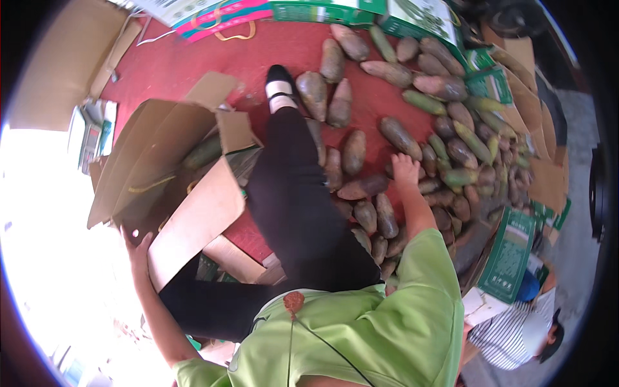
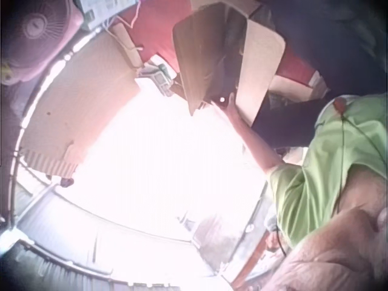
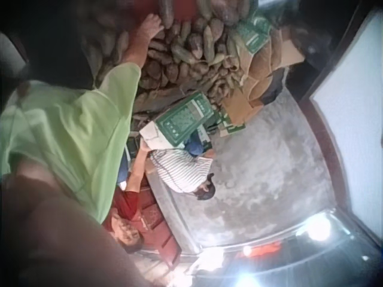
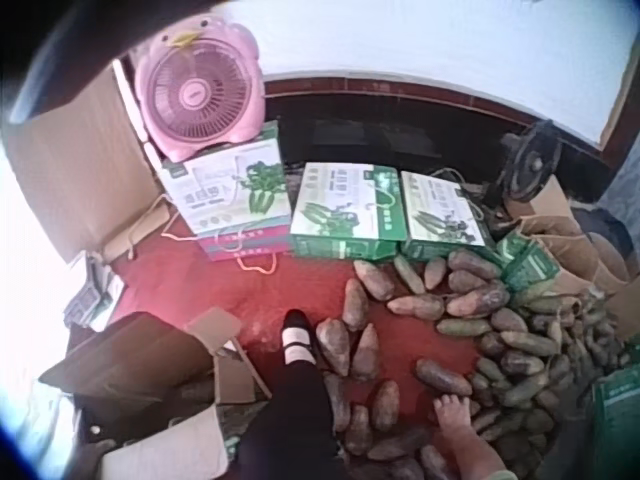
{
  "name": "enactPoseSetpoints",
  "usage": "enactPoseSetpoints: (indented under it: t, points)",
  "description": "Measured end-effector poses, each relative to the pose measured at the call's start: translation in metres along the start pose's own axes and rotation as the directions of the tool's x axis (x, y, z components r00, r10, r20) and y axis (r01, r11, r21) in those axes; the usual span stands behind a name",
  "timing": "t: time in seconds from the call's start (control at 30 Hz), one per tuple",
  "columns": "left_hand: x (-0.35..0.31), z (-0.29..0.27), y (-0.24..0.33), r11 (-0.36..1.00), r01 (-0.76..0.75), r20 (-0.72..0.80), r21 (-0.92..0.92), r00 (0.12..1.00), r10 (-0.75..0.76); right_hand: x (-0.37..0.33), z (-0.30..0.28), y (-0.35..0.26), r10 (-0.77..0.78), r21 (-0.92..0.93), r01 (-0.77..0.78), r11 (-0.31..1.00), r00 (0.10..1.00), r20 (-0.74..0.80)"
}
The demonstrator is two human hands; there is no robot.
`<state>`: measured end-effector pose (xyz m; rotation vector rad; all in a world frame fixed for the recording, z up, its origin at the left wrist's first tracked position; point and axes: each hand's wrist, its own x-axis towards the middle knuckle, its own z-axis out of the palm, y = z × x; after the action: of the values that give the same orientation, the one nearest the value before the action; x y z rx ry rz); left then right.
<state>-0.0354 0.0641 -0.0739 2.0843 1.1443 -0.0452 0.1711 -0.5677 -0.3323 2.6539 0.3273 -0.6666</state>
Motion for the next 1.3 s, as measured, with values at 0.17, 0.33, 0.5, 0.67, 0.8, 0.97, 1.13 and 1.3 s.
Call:
enactPoseSetpoints:
  t: [0.17, 0.33, 0.5, 0.67, 0.8, 0.97, 1.13, 1.3]
  points:
    - [0.003, 0.003, -0.011, 0.999, -0.041, -0.064, 0.016, 0.997, 0.042, -0.010, -0.033, 0.005, 0.230, 0.428, -0.209, 0.879, 0.973, 0.003]
    - [-0.003, 0.008, 0.007, 0.996, -0.035, -0.081, 0.076, 0.996, 0.041, -0.007, -0.039, 0.004, 0.237, 0.600, -0.213, 0.772, 0.971, 0.040]
    - [-0.005, 0.000, 0.003, 0.986, -0.027, -0.095, 0.162, 0.995, 0.043, 0.008, -0.041, -0.014, 0.198, 0.712, -0.159, 0.684, 0.980, 0.028]
    - [-0.004, 0.005, 0.011, 0.994, 0.006, -0.071, 0.109, 0.998, 0.001, 0.016, -0.056, -0.026, 0.159, 0.571, -0.180, 0.801, 0.983, 0.087]
    - [-0.003, 0.006, 0.010, 0.991, 0.006, -0.071, 0.132, 0.997, 0.003, 0.026, -0.058, -0.037, 0.113, 0.431, -0.175, 0.885, 0.980, 0.165]
    - [-0.002, 0.004, -0.001, 0.993, 0.012, -0.097, 0.118, 0.995, 0.000, 0.025, -0.057, -0.040, 0.074, 0.376, -0.139, 0.916, 0.980, 0.182]
    - [-0.002, 0.006, -0.002, 0.999, -0.001, -0.100, 0.042, 0.995, 0.005, 0.027, -0.047, -0.051, 0.127, 0.286, -0.171, 0.943, 0.978, 0.165]
    - [-0.003, 0.002, -0.011, 0.997, -0.023, -0.133, 0.080, 0.991, 0.033, 0.019, -0.062, -0.049, 0.277, 0.515, -0.252, 0.819, 0.960, 0.030]
